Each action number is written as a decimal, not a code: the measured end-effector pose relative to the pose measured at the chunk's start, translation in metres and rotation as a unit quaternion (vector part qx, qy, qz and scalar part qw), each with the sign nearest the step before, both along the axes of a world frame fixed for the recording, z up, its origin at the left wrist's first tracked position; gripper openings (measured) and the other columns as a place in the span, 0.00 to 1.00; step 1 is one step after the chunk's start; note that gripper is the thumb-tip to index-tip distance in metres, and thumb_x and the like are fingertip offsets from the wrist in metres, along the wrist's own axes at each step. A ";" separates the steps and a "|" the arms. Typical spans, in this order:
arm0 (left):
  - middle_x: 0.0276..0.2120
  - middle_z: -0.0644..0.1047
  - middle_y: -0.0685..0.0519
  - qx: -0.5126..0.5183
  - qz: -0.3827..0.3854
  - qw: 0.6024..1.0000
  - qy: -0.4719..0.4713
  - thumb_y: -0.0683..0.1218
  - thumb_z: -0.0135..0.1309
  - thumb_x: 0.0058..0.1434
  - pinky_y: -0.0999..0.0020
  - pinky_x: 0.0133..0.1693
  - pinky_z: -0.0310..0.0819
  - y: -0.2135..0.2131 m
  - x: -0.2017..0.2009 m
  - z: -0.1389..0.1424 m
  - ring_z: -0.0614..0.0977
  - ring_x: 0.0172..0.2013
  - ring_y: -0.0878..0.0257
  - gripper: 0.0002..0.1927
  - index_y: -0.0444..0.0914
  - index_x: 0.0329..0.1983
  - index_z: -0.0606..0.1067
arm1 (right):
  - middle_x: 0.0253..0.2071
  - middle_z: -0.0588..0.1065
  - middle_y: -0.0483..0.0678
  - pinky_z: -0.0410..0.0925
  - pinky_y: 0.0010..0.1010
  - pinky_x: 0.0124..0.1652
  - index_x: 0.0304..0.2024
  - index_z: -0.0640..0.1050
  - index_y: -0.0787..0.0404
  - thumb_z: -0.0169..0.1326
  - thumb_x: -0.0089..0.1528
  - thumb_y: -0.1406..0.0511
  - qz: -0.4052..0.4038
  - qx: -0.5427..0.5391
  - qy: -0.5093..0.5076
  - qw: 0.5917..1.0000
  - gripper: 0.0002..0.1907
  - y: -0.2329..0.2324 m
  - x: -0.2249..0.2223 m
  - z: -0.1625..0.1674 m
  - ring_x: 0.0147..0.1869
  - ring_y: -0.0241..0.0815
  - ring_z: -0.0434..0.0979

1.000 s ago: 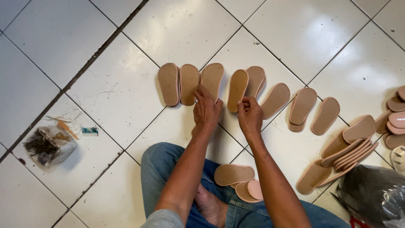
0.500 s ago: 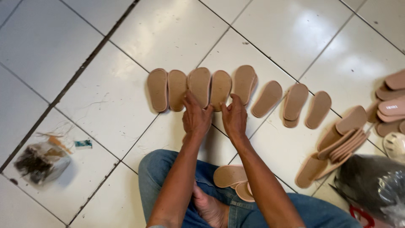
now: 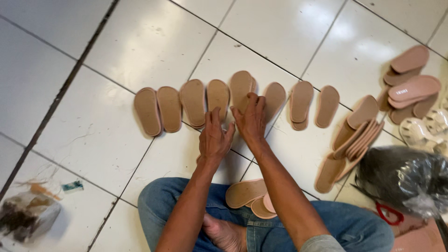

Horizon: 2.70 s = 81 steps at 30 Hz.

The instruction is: The person sits on a tiled floor and sorts a large pile of beige shoe insoles. They pick up insoles one by one, inspect them, and arrange them into neat rows and small stacks on the floor.

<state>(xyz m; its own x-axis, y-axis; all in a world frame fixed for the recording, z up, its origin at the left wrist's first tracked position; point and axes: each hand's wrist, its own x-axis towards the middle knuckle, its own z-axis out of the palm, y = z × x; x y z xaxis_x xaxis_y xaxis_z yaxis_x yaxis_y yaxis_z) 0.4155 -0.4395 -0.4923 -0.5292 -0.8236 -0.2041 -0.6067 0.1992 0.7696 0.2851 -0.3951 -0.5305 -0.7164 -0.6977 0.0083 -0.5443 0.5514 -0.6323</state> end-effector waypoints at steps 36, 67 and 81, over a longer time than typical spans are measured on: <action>0.40 0.82 0.47 0.397 0.048 0.874 0.276 0.47 0.54 0.68 0.65 0.40 0.79 0.040 0.017 0.023 0.83 0.37 0.62 0.16 0.34 0.54 0.75 | 0.34 0.76 0.47 0.73 0.25 0.31 0.52 0.74 0.66 0.60 0.63 0.69 0.015 -0.193 -0.514 0.836 0.16 0.169 0.038 0.078 0.37 0.34 0.78; 0.35 0.82 0.45 0.260 -0.159 0.948 -0.094 0.49 0.57 0.60 0.59 0.41 0.77 0.111 0.055 -0.029 0.83 0.37 0.53 0.14 0.36 0.45 0.77 | 0.45 0.78 0.55 0.71 0.41 0.49 0.46 0.81 0.61 0.69 0.49 0.60 0.334 0.275 -0.118 0.894 0.24 0.253 0.003 0.061 0.51 0.54 0.77; 0.37 0.80 0.50 0.473 0.049 0.863 0.173 0.44 0.51 0.65 0.67 0.38 0.76 0.091 0.044 -0.013 0.80 0.35 0.64 0.14 0.37 0.53 0.75 | 0.41 0.80 0.46 0.71 0.25 0.42 0.53 0.75 0.67 0.56 0.67 0.67 -0.062 -0.195 -0.518 0.830 0.13 0.218 -0.061 0.042 0.41 0.34 0.78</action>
<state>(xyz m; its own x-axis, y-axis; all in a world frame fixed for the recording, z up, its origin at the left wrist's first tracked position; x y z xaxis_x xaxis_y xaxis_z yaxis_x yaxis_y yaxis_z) 0.4592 -0.3488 -0.5056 -0.6303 -0.4195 -0.6533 -0.2865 -0.6564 0.6979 0.2239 -0.1772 -0.4890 -0.5462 -0.7068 -0.4496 0.4499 0.2053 -0.8692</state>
